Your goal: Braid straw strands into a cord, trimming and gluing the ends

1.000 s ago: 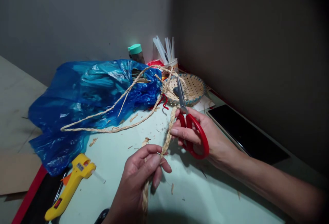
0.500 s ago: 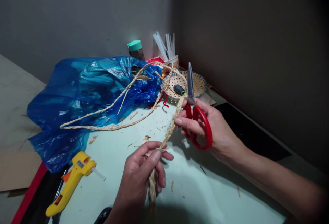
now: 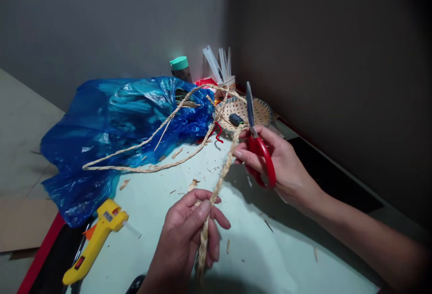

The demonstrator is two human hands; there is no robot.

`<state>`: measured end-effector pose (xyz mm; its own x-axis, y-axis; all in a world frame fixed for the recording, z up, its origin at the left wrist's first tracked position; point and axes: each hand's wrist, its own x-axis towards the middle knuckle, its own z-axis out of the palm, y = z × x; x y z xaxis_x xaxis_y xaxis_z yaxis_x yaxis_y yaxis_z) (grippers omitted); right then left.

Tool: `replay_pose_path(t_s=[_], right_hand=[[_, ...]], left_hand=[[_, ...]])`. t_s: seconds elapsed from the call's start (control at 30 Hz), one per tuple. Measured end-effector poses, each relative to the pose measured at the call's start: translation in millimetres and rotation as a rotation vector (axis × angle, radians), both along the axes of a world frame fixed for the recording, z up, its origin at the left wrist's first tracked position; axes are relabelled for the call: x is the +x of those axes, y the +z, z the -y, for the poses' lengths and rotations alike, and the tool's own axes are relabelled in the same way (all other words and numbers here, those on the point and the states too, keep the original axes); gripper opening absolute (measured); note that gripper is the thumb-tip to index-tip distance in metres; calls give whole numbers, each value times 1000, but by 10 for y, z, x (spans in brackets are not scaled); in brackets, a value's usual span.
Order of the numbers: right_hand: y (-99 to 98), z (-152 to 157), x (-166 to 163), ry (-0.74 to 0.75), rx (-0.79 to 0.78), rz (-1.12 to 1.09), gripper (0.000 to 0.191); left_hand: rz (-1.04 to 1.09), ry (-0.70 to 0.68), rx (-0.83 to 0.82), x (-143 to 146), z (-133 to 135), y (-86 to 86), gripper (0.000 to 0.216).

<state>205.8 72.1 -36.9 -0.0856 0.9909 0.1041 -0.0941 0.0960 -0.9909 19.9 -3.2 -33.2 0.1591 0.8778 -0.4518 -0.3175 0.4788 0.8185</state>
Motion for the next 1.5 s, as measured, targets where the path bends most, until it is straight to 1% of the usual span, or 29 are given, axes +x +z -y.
replay_pose_path(t_s=[0.1,0.2,0.27,0.37,0.5,0.6,0.7,0.87,1.07,1.17,1.3,1.37,1.5], right_hand=[[0,17,-2,18,130,217,37],[28,90,-24,127,276,525,26],[46,146,-45,197,384,670,24],[45,192,-69,242,522,778,32],[16,188,-82,289,556,893,30],[1,192,-91,341,582,940,26],[-10,205,-89,364,643,1005,23],[-39,200,-47,271,783,1051,27],[-93,222,-34,182,830,1105,18],[-108,237,-34,162,834,1127,19],[-101,253,-36,123,884,1160,23],[-95,256,-39,130,845,1125,25],[-93,226,-22,183,640,936,27]], left_hand=[[44,63,2,-40,-25,28,19],[76,130,11,-86,-46,62,17],[95,153,48,-110,-53,77,13],[103,166,113,-133,-52,81,10],[106,183,124,-147,-43,82,9],[72,197,123,-145,-39,89,6],[13,200,169,-144,-42,83,4],[-17,202,173,-145,-50,59,7],[-48,259,191,-121,-34,57,10],[-85,295,193,-111,-25,57,12],[-117,295,196,-107,-27,61,12],[-116,295,208,-110,-32,63,12],[-119,287,249,-114,-35,65,13]])
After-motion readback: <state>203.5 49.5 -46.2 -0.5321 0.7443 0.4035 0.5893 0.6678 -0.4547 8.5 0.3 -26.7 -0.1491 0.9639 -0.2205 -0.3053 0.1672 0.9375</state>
